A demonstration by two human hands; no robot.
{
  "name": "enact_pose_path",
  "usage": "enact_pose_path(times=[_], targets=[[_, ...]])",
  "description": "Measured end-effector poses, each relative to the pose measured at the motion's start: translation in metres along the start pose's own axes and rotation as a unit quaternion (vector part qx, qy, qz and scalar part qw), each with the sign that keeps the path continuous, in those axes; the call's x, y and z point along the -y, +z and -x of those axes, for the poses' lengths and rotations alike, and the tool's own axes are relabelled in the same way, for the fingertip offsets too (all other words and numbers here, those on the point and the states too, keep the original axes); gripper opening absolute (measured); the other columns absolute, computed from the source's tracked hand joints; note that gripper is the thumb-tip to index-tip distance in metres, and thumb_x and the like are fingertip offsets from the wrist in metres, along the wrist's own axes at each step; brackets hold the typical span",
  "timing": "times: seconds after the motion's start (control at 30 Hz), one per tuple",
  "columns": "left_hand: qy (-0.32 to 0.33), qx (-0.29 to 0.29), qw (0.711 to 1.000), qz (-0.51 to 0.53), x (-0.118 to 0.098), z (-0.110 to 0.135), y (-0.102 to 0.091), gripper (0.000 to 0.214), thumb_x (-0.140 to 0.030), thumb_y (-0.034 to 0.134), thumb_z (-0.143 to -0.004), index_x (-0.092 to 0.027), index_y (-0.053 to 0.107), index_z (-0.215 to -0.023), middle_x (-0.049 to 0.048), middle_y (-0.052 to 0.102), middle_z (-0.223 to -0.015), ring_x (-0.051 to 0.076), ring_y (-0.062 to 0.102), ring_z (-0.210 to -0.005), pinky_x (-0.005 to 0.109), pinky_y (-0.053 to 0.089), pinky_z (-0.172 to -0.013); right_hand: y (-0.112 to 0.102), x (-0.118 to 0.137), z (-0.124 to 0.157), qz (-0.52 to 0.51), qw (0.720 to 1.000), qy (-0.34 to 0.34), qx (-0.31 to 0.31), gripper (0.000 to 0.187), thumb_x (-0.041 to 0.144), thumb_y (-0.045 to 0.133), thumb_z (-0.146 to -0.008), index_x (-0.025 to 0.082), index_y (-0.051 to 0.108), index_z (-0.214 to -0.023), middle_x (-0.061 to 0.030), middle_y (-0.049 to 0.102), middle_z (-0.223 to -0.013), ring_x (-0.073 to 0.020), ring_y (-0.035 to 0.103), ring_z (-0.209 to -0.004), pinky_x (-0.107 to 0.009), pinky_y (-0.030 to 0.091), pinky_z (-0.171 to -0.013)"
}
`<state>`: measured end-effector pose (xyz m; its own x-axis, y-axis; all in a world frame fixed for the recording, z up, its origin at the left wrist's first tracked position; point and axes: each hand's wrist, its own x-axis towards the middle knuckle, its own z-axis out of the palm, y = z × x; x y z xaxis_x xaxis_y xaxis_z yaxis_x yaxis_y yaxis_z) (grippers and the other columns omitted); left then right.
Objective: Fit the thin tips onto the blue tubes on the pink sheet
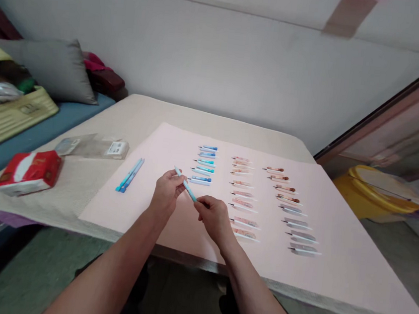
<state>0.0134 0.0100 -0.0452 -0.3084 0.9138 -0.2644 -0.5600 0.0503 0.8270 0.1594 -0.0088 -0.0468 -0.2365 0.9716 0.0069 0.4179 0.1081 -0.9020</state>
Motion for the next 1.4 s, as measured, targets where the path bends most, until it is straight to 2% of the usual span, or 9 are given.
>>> enact_pose_path(times=[0.13, 0.33, 0.53, 0.73, 1.0, 1.1, 1.2, 1.3, 1.4], targets=[[-0.012, 0.021, 1.000, 0.013, -0.001, 0.000, 0.001, 0.031, -0.017, 0.068, -0.066, -0.015, 0.058, -0.096, 0.0084, 0.064, -0.089, 0.016, 0.060, -0.085, 0.030, 0.048, -0.078, -0.002, 0.000, -0.001, 0.001, 1.000, -0.001, -0.011, 0.016, 0.021, 0.052, -0.075, 0.018, 0.064, -0.065, 0.0037, 0.052, -0.044, -0.0104, 0.051, -0.043, -0.020, 0.038, -0.049], [-0.001, -0.023, 0.999, -0.023, 0.001, 0.000, 0.000, 0.024, -0.022, 0.073, -0.062, -0.014, 0.061, -0.081, 0.0035, 0.062, -0.083, 0.010, 0.058, -0.076, 0.025, 0.047, -0.075, 0.000, 0.001, 0.000, -0.001, 1.000, 0.003, -0.003, 0.016, 0.020, 0.052, -0.075, 0.018, 0.063, -0.063, 0.0038, 0.051, -0.043, -0.0109, 0.051, -0.043, -0.020, 0.038, -0.048], [0.008, 0.019, 1.000, -0.008, -0.003, 0.001, 0.001, 0.028, -0.018, 0.071, -0.064, -0.014, 0.060, -0.089, 0.0064, 0.065, -0.082, 0.014, 0.061, -0.080, 0.030, 0.047, -0.079, -0.001, -0.001, -0.001, -0.005, 1.000, 0.001, -0.013, 0.014, 0.020, 0.052, -0.074, 0.018, 0.064, -0.067, 0.0035, 0.052, -0.045, -0.0110, 0.052, -0.044, -0.021, 0.039, -0.049], [0.003, -0.022, 0.999, -0.040, 0.004, -0.001, -0.001, 0.026, -0.023, 0.074, -0.061, -0.014, 0.060, -0.081, 0.0036, 0.062, -0.080, 0.010, 0.058, -0.071, 0.027, 0.047, -0.074, -0.001, -0.001, -0.001, -0.015, 1.000, -0.005, -0.018, 0.014, 0.020, 0.052, -0.074, 0.018, 0.063, -0.065, 0.0037, 0.052, -0.046, -0.0106, 0.051, -0.044, -0.021, 0.039, -0.048], [0.027, -0.003, 0.999, -0.043, 0.000, 0.001, 0.002, 0.032, -0.017, 0.070, -0.061, -0.014, 0.056, -0.090, 0.0064, 0.066, -0.080, 0.014, 0.061, -0.076, 0.032, 0.047, -0.079, -0.001, -0.007, -0.001, -0.057, 0.998, 0.019, 0.000, 0.013, 0.020, 0.053, -0.073, 0.018, 0.063, -0.065, 0.0042, 0.051, -0.042, -0.0104, 0.050, -0.042, -0.020, 0.039, -0.048], [0.024, -0.008, 0.998, -0.053, 0.001, 0.003, 0.003, 0.032, -0.021, 0.071, -0.061, -0.015, 0.057, -0.089, 0.0061, 0.066, -0.082, 0.013, 0.061, -0.076, 0.031, 0.047, -0.078, 0.003, -0.009, -0.002, -0.073, 0.997, 0.031, -0.007, 0.013, 0.023, 0.055, -0.073, 0.017, 0.063, -0.066, 0.0042, 0.051, -0.042, -0.0106, 0.051, -0.042, -0.021, 0.039, -0.047], [0.012, 0.019, 0.995, -0.093, 0.003, 0.006, 0.004, 0.034, -0.027, 0.071, -0.063, -0.017, 0.059, -0.093, 0.0058, 0.065, -0.083, 0.014, 0.061, -0.075, 0.032, 0.047, -0.075, 0.006, -0.011, -0.003, -0.084, 0.996, 0.039, -0.018, 0.014, 0.026, 0.056, -0.074, 0.017, 0.064, -0.069, 0.0038, 0.052, -0.043, -0.0108, 0.051, -0.042, -0.020, 0.040, -0.046], [0.007, 0.058, 0.991, -0.119, 0.004, 0.009, 0.004, 0.039, -0.027, 0.071, -0.062, -0.018, 0.059, -0.099, 0.0050, 0.065, -0.079, 0.016, 0.061, -0.072, 0.035, 0.048, -0.073, 0.008, -0.010, -0.004, -0.117, 0.992, 0.056, -0.006, 0.020, 0.032, 0.055, -0.077, 0.016, 0.064, -0.071, 0.0020, 0.054, -0.045, -0.0110, 0.051, -0.042, -0.020, 0.040, -0.044], [0.009, 0.055, 0.990, -0.127, 0.001, 0.004, 0.000, 0.040, -0.024, 0.070, -0.062, -0.016, 0.060, -0.099, 0.0059, 0.065, -0.078, 0.016, 0.061, -0.069, 0.036, 0.048, -0.072, 0.007, -0.010, -0.004, -0.159, 0.984, 0.076, 0.019, 0.032, 0.042, 0.050, -0.081, 0.014, 0.063, -0.072, -0.0013, 0.058, -0.050, -0.0130, 0.056, -0.046, -0.022, 0.043, -0.045]])
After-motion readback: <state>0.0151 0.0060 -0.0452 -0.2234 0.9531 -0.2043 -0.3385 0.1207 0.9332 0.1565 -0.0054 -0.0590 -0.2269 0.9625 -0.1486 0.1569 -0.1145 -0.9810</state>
